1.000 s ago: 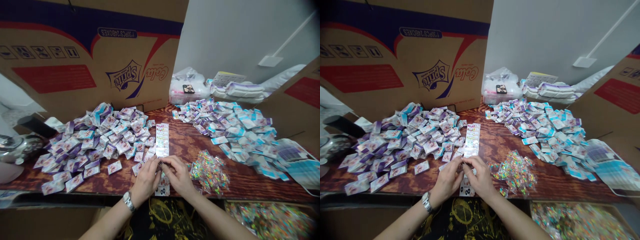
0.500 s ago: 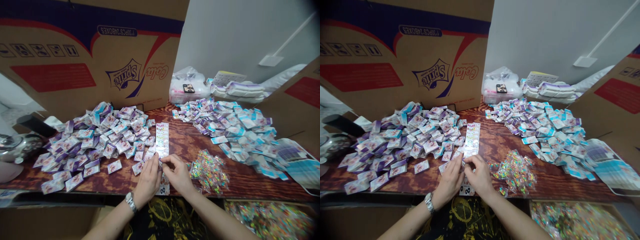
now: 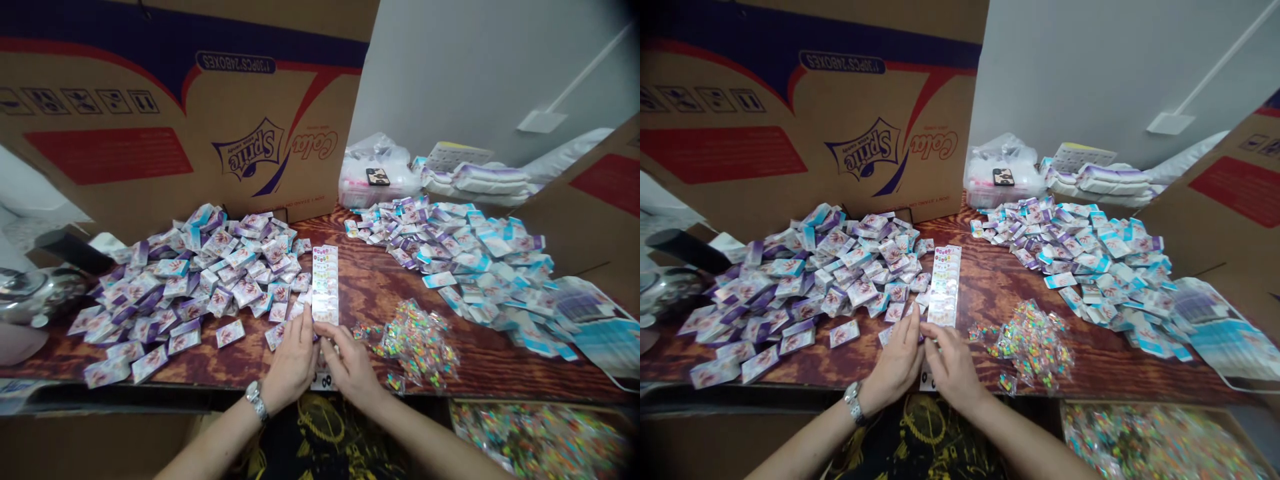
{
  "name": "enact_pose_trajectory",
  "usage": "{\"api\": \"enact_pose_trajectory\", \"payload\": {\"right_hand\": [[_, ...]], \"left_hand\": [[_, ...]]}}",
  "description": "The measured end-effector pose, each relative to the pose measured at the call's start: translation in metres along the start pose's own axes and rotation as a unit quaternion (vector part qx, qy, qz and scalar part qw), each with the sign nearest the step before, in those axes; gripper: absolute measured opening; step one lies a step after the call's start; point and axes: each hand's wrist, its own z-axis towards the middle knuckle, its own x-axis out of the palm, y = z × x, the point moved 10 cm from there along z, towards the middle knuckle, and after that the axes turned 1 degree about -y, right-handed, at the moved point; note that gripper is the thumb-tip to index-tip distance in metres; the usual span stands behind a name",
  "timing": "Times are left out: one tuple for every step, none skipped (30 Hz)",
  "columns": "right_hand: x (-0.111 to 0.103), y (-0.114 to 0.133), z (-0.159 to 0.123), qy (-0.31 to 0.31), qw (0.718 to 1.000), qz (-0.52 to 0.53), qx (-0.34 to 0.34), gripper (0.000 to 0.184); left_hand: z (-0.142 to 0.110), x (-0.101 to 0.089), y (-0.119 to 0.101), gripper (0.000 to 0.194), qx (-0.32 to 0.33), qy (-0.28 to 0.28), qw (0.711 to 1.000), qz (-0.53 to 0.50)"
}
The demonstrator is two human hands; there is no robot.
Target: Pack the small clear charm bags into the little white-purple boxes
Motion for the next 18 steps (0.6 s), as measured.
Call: {"api": "enact_pose_trajectory", "payload": {"right_hand": [[0.0, -0.011, 0.008, 0.032, 0.999, 0.007, 0.015, 0.029], [-0.003, -0.024, 0.017, 0.053, 0.998, 0.002, 0.026, 0.03], [-0.008, -0.036, 0.028, 0.061, 0.997, -0.029, 0.027, 0.032], [-0.014, -0.046, 0.041, 0.063, 0.995, -0.077, 0.011, 0.036], [-0.018, -0.055, 0.053, 0.072, 0.99, -0.124, -0.01, 0.041], [-0.016, -0.064, 0.064, 0.098, 0.98, -0.169, -0.031, 0.049], [-0.009, -0.074, 0.072, 0.14, 0.967, -0.21, -0.047, 0.058], [-0.001, -0.085, 0.078, 0.185, 0.951, -0.241, -0.056, 0.067], [0.007, -0.093, 0.081, 0.223, 0.938, -0.26, -0.062, 0.075], [0.015, -0.1, 0.082, 0.252, 0.927, -0.27, -0.065, 0.08], [0.02, -0.105, 0.082, 0.268, 0.921, -0.275, -0.067, 0.083], [0.024, -0.108, 0.081, 0.274, 0.919, -0.275, -0.068, 0.084], [0.026, -0.11, 0.08, 0.272, 0.919, -0.276, -0.068, 0.083], [0.028, -0.111, 0.078, 0.27, 0.92, -0.278, -0.067, 0.082], [0.029, -0.111, 0.076, 0.265, 0.92, -0.28, -0.066, 0.079], [0.029, -0.111, 0.074, 0.26, 0.921, -0.282, -0.064, 0.076], [0.029, -0.11, 0.072, 0.254, 0.923, -0.284, -0.063, 0.072], [0.028, -0.108, 0.07, 0.247, 0.924, -0.286, -0.062, 0.067]], "left_hand": [[0.006, -0.009, 0.007, 0.067, 0.009, 0.0, 0.999, 0.036], [0.014, -0.022, 0.018, 0.064, 0.009, -0.004, 0.997, 0.079], [0.025, -0.041, 0.034, 0.06, -0.008, -0.021, 0.991, 0.13], [0.037, -0.064, 0.052, 0.056, -0.033, -0.04, 0.987, 0.151], [0.05, -0.088, 0.071, 0.054, -0.053, -0.065, 0.983, 0.165], [0.063, -0.111, 0.088, 0.053, -0.069, -0.085, 0.978, 0.175], [0.076, -0.134, 0.103, 0.055, -0.083, -0.107, 0.974, 0.183], [0.087, -0.151, 0.116, 0.059, -0.091, -0.122, 0.97, 0.188], [0.096, -0.165, 0.126, 0.065, -0.095, -0.136, 0.968, 0.189], [0.102, -0.175, 0.131, 0.07, -0.094, -0.153, 0.967, 0.181], [0.104, -0.179, 0.133, 0.075, -0.088, -0.167, 0.968, 0.166], [0.103, -0.178, 0.131, 0.077, -0.079, -0.176, 0.97, 0.147], [0.1, -0.172, 0.125, 0.077, -0.067, -0.179, 0.973, 0.126], [0.093, -0.16, 0.115, 0.074, -0.054, -0.172, 0.978, 0.104], [0.084, -0.144, 0.103, 0.068, -0.041, -0.155, 0.983, 0.086], [0.073, -0.125, 0.088, 0.061, -0.028, -0.132, 0.989, 0.068], [0.061, -0.105, 0.072, 0.055, -0.015, -0.105, 0.993, 0.044], [0.048, -0.086, 0.054, 0.051, -0.006, -0.082, 0.996, 0.018]]}}
